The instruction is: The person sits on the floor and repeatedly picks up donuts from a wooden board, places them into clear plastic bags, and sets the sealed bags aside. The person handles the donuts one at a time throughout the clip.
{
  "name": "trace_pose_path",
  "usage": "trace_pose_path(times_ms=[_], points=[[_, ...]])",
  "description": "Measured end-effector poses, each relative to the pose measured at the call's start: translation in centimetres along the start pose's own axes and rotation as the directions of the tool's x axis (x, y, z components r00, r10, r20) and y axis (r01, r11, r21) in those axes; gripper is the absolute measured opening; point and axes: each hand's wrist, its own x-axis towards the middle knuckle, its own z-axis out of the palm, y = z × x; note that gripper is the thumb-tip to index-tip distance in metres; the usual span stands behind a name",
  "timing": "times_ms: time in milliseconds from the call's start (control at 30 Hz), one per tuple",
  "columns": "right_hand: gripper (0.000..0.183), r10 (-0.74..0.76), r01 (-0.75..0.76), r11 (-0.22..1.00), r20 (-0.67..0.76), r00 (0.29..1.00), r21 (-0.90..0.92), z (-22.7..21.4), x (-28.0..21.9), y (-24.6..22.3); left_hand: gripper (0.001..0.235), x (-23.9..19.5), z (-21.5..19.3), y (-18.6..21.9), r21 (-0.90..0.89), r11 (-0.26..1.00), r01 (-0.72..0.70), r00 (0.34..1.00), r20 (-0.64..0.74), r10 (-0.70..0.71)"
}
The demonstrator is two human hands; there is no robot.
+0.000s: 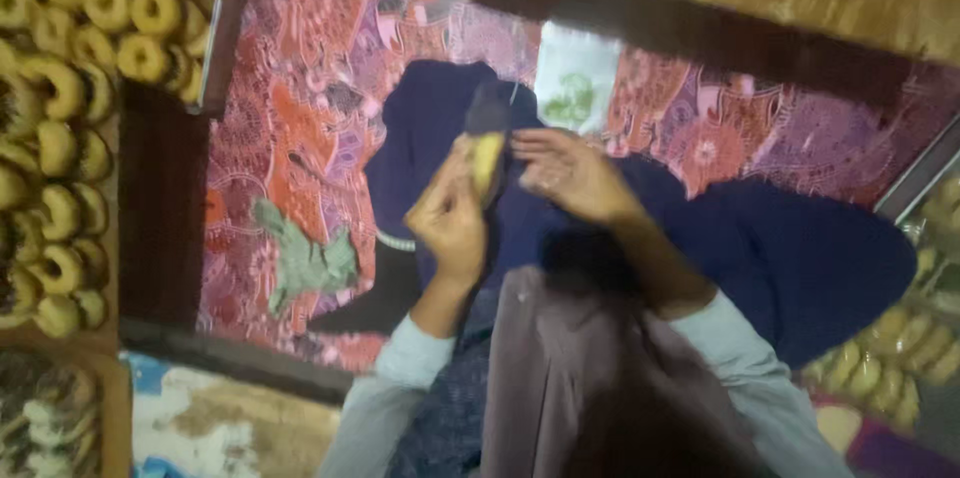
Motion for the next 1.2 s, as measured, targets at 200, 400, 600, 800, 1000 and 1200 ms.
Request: trace_pose_path(times_ms=[200, 400, 600, 800, 1000, 1200], points=[[0.041, -0.103, 0.02, 0.887, 0.156, 0.982, 0.462, 4.4, 1.4, 6.4, 0.039, 0.9, -1.6, -4.6, -0.427, 0.816, 0.391, 0.895, -0.029, -0.444], [0.03, -0.221, 0.233, 0.929, -0.076, 0.972, 0.286, 4.7, 2.8, 4.5, 0.018, 1.3, -2.7, -9.0, -0.355, 0.676, 0.645, 0.761, 0.222, -0.61], [0.026, -0.591, 0.565, 0.806, -0.212, 0.778, -0.175, 3.1, 2.9, -0.1, 0.018, 2.1, -4.1, -5.4, 0.025, 0.958, -0.286, 0.943, 0.187, 0.276], [0.035, -0.268, 0.268, 0.963, 0.047, 0.962, 0.018, 3.0, 5.6, 0.9, 0.012, 4.0, -3.1, -6.6, -0.291, 0.946, 0.14, 0.99, 0.067, -0.126], [0.024, -0.227, 0.236, 0.961, -0.072, 0.971, 0.144, 4.3, 5.7, 3.7, 0.014, 3.9, -2.0, -9.7, -0.461, 0.783, 0.416, 0.902, 0.102, -0.419], [0.016, -0.451, 0.439, 0.893, -0.237, 0.861, -0.101, 3.7, 4.7, -0.8, 0.019, 4.0, -2.9, -8.6, -0.247, 0.942, 0.226, 0.974, 0.052, -0.22]])
